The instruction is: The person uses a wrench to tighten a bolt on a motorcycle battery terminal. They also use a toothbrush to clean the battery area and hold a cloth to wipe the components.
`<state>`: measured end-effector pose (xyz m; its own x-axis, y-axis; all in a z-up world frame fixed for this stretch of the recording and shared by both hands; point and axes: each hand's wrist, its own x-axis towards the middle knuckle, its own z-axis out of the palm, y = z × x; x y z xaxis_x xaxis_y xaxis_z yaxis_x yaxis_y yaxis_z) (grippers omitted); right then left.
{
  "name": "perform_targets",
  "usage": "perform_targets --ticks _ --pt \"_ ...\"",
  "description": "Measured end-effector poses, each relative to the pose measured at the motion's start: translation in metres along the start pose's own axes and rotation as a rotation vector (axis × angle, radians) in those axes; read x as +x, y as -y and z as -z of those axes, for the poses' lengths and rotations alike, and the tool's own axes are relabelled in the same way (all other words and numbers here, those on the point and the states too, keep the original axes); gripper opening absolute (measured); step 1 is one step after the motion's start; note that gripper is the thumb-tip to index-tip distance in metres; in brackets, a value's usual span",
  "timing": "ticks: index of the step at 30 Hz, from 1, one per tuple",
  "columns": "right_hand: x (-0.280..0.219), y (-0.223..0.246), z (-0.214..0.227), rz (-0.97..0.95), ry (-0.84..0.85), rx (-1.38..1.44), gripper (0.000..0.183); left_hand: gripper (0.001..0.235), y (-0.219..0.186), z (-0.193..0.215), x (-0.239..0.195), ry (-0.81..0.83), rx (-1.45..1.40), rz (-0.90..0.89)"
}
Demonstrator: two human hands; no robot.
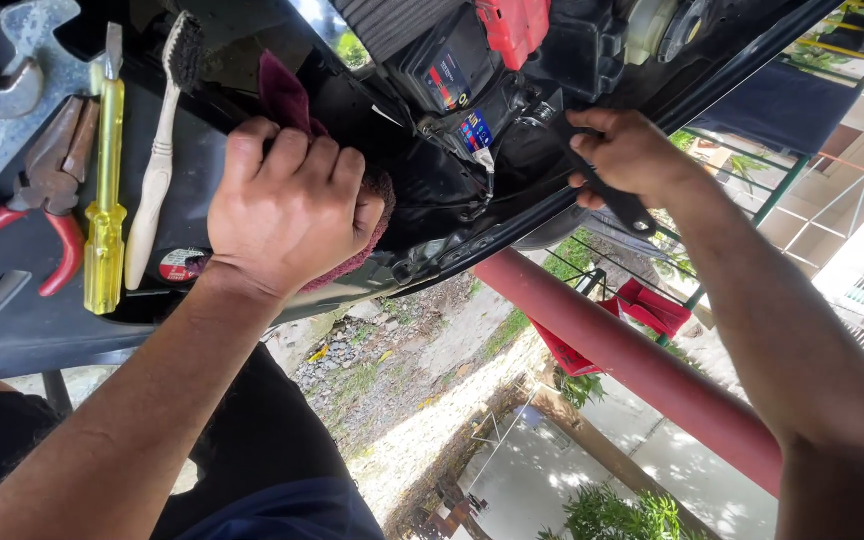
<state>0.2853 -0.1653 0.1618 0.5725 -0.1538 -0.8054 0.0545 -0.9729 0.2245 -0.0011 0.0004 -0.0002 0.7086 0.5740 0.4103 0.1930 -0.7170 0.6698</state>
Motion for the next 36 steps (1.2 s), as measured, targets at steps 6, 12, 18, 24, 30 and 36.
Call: perform_targets --ticks 6,12,18,24,30,36 --pt "-0.030 0.078 0.007 -0.369 0.037 -0.110 0.048 0.020 0.002 0.008 0.003 0.095 0.076 -0.021" --pt "-0.022 0.063 0.011 -0.332 0.048 -0.081 0.047 0.020 0.002 0.007 0.002 0.090 0.051 -0.014" --pt "-0.005 0.049 0.026 -0.280 0.084 -0.132 0.045 0.018 0.003 0.006 0.000 0.090 0.058 -0.021" --pt "-0.002 0.047 0.031 -0.304 0.105 -0.072 0.045 0.017 0.002 0.007 0.001 0.086 0.051 -0.023" --pt "-0.029 0.029 -0.002 -0.329 0.051 0.161 0.064 0.016 0.000 0.008 0.002 0.084 0.081 -0.023" --pt "-0.049 0.010 -0.034 -0.149 -0.042 0.193 0.061 0.013 -0.002 0.009 0.004 0.096 0.129 -0.048"
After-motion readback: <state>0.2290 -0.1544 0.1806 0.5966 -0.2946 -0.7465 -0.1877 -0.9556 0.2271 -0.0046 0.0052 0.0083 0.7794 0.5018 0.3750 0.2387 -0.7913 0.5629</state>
